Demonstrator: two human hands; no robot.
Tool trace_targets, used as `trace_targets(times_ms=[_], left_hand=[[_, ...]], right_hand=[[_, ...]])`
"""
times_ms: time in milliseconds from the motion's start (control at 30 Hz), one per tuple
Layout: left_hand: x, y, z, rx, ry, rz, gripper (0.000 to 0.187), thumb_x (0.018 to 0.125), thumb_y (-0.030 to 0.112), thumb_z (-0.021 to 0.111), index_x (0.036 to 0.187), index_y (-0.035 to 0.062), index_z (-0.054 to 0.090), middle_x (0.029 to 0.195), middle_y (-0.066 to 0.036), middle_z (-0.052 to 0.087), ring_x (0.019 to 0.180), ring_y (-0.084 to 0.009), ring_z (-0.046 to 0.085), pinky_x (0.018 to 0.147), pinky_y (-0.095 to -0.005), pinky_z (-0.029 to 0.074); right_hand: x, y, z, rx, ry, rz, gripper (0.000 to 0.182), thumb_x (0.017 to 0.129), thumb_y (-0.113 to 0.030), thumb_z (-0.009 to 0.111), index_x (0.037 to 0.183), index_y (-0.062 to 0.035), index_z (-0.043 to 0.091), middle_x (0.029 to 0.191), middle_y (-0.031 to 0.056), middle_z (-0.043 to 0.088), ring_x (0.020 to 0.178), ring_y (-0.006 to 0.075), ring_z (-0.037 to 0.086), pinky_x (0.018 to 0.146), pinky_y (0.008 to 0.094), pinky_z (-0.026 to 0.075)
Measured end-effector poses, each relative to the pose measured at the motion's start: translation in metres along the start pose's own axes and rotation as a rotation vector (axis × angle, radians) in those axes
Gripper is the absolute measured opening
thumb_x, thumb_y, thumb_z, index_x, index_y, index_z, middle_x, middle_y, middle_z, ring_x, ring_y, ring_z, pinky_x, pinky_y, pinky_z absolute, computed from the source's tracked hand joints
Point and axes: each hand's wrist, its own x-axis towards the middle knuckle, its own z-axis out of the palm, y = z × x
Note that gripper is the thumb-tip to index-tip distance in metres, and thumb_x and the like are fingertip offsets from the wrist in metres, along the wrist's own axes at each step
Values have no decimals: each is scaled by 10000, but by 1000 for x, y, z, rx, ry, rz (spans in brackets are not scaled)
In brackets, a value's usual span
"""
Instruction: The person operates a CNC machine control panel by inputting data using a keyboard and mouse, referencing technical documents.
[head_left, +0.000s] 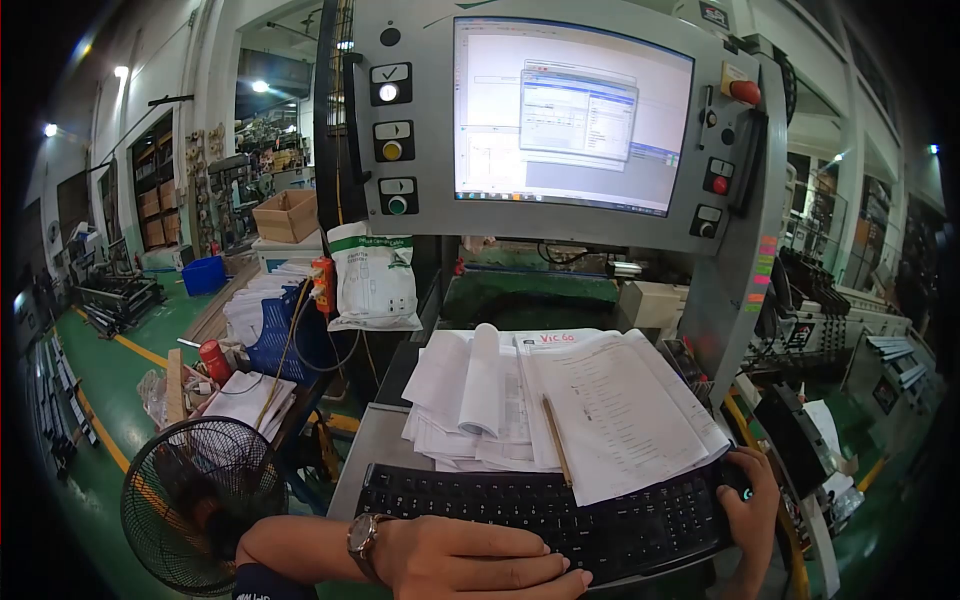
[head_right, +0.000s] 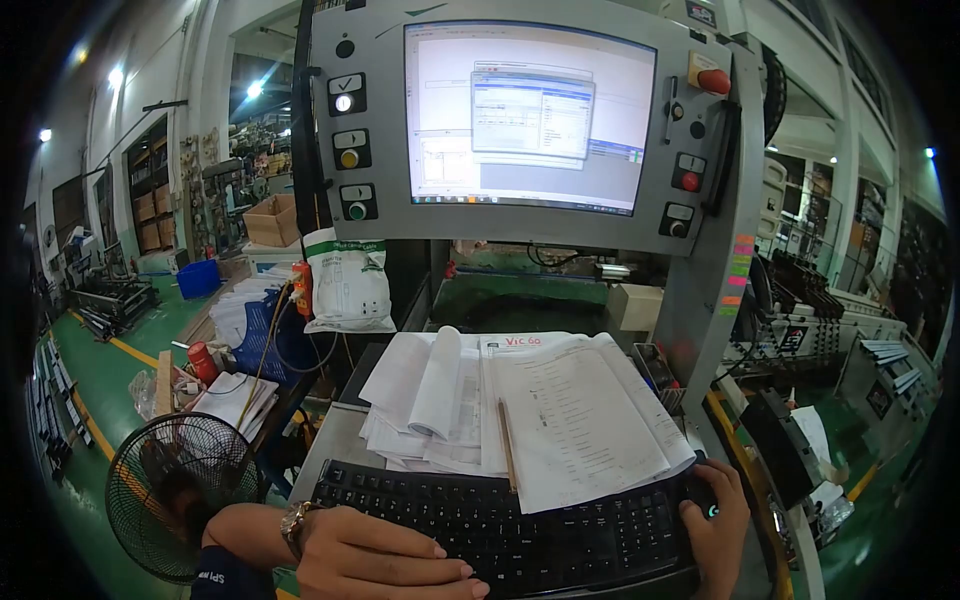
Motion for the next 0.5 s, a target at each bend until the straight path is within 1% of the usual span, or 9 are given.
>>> trace_targets(times_ms=[167,500], left_hand=[[5,-1,-9,-18,-95,-8,200,1005,155,597,845,46,645,940,-193,784,744,-259,739,739,-372,592],[4,-4,-10,-72,-111,2,230,995,131,577,778,52,585,917,-214,770,738,-275,737,743,-382,598]], right_hand=[[0,-1,0,-3,-9,12,513,704,-95,712,1202,26,702,1336,177,667,1231,356,667,1092,417,495],[0,-3,0,15,-4,10,507,705,-86,712,1199,26,702,1342,176,665,1237,356,664,1089,418,493]])
